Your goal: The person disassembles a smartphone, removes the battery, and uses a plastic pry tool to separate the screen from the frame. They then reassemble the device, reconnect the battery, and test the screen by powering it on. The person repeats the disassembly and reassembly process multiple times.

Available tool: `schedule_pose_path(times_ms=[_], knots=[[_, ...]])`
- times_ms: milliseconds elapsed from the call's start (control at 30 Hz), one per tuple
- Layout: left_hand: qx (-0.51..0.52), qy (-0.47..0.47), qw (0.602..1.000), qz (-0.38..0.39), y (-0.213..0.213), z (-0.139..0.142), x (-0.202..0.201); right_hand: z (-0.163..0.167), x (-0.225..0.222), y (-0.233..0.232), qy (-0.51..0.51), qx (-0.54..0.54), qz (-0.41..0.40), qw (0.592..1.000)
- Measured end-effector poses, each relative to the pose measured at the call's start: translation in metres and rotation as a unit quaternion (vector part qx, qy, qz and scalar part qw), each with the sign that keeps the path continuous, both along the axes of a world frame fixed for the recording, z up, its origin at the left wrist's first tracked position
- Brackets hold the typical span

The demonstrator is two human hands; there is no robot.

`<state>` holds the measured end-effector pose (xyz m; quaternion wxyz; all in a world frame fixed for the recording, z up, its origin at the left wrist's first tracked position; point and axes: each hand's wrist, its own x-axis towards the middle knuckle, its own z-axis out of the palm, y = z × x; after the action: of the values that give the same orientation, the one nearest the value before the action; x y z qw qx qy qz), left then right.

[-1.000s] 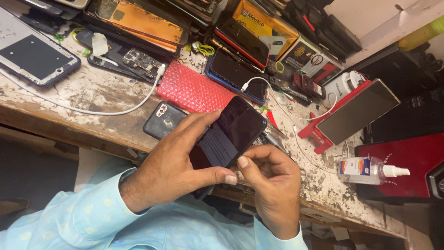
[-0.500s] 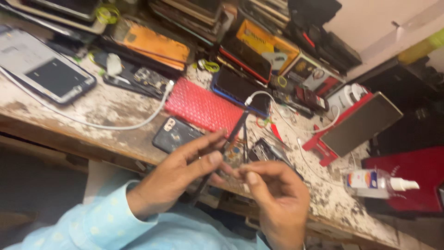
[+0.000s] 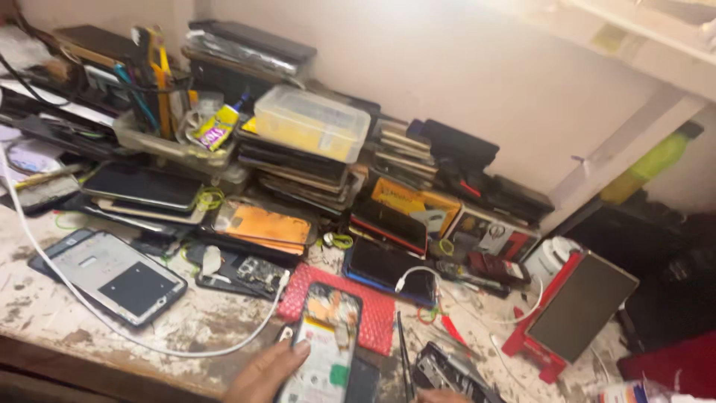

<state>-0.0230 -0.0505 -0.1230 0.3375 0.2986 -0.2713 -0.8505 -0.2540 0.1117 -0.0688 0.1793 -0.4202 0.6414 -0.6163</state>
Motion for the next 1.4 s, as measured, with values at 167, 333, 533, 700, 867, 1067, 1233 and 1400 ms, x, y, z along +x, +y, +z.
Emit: schedule_pose_path(times_ms=[167,333,533,700,867,1067,1233,1400], knots=[[-0.073,0.013,0.996,0.043,0.019,0.067,0.021,-0.013,0.005,0.004,0.061,-0.115,0.006,0.991],[-0.141,0.014,0.989,0.043,0.012,0.111,0.022,-0.007,0.022,0.005,0.097,-0.121,-0.045,0.987],[-0.177,-0.009,0.984,0.015,0.019,0.105,0.030,0.022,0.036,0.002,0.142,-0.079,-0.041,0.986],[-0.201,-0.042,0.979,-0.019,0.042,0.101,0.034,0.068,0.058,-0.012,0.076,-0.051,0.061,0.994],[-0.206,-0.053,0.976,-0.048,0.053,0.104,0.031,0.107,0.075,-0.039,0.269,-0.003,0.102,0.958],[-0.175,-0.045,0.981,-0.065,0.057,0.104,0.028,0.125,0.081,-0.049,0.281,0.003,0.105,0.954],[-0.169,-0.038,0.981,-0.088,0.061,0.105,0.023,0.132,0.071,-0.047,0.362,-0.022,0.105,0.926],[-0.149,-0.006,0.985,-0.087,0.062,0.108,0.023,0.131,0.063,-0.043,0.492,-0.129,0.179,0.842]])
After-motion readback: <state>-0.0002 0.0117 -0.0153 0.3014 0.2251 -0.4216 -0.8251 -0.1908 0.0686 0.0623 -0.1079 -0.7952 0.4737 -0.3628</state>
